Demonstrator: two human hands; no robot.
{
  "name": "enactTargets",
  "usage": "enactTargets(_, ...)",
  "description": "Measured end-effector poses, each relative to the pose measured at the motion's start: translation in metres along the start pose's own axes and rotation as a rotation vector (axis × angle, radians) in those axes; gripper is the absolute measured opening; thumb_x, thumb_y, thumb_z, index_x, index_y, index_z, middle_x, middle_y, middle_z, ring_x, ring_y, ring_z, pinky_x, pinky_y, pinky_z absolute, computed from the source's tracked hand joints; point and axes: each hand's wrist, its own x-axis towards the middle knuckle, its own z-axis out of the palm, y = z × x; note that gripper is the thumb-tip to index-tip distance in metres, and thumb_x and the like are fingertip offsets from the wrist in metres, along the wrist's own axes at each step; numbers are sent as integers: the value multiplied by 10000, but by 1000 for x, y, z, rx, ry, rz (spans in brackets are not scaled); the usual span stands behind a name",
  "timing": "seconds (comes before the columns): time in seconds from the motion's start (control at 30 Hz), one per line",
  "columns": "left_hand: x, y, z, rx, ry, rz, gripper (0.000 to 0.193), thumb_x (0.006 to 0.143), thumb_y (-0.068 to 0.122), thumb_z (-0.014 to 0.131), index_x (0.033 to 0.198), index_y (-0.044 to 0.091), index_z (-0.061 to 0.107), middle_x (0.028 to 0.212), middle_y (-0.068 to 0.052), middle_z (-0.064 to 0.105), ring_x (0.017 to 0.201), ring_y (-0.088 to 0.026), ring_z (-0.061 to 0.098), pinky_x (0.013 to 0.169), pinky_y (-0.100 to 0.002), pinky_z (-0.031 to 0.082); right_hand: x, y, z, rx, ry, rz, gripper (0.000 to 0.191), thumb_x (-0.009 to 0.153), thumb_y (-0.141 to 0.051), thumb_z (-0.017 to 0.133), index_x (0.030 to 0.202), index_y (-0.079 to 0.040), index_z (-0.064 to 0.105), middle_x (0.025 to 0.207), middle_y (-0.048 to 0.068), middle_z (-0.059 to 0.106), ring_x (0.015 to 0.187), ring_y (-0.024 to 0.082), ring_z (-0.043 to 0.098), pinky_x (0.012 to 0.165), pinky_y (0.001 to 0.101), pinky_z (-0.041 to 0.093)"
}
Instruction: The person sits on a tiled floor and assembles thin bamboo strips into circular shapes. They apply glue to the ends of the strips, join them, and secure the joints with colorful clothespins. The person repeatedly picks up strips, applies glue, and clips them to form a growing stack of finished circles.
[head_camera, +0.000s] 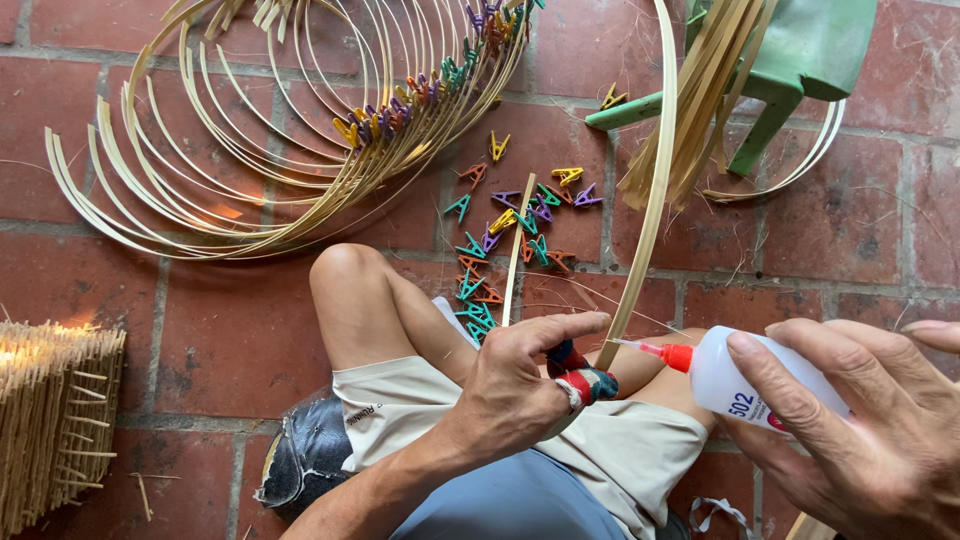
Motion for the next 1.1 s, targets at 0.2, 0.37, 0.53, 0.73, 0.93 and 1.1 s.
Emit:
enactTargets(0.2,0,1,1,26,-9,17,511,823,94,812,1315,34,685,804,-40,696,716,-74,632,629,-241,543,8,-2,-9,-45,29,-37,723,578,-376,857,1241,-126,715,1117,115,687,967,290,643,878,583,449)
enactTargets(0.37,1,0,1,17,-21,-6,530,819,110,822,1323,31,678,785,-41,691,700,-78,625,610,-245,535,14,-4,-13,-47,27,-45,715,569,-351,850,1240,-137,721,1113,119,688,970,298,647,891,592,455)
enactTargets(0.53,1,0,1,9,-33,-39,537,818,108,805,1332,30,673,786,-34,701,703,-74,640,618,-242,544,16,-10,-18,-106,3,-84,661,596,-293,842,1234,-149,743,1088,128,689,945,306,646,863,602,474)
enactTargets(0.73,-1,5,-2,0,-26,-49,539,810,108,814,1325,29,676,787,-35,698,704,-75,634,625,-241,542,20,-4,-15,-34,55,-107,676,593,-276,850,1237,-105,738,1094,151,687,949,322,636,829,564,477)
enactTargets(0.93,0,-1,-3,-22,-18,-80,538,808,96,810,1327,38,682,799,-30,683,715,-67,624,627,-239,537,0,21,28,153,64,44,742,514,-335,892,1179,-59,711,1117,122,727,1027,296,675,889,509,500)
enactTargets(1.1,-6,-15,-2,-166,-14,-122,487,844,66,794,1318,31,690,895,-13,696,783,-68,629,673,-234,549,-45,24,139,743,336,445,721,733,-301,893,1372,-79,644,1281,98,671,1133,171,640,996,317,560)
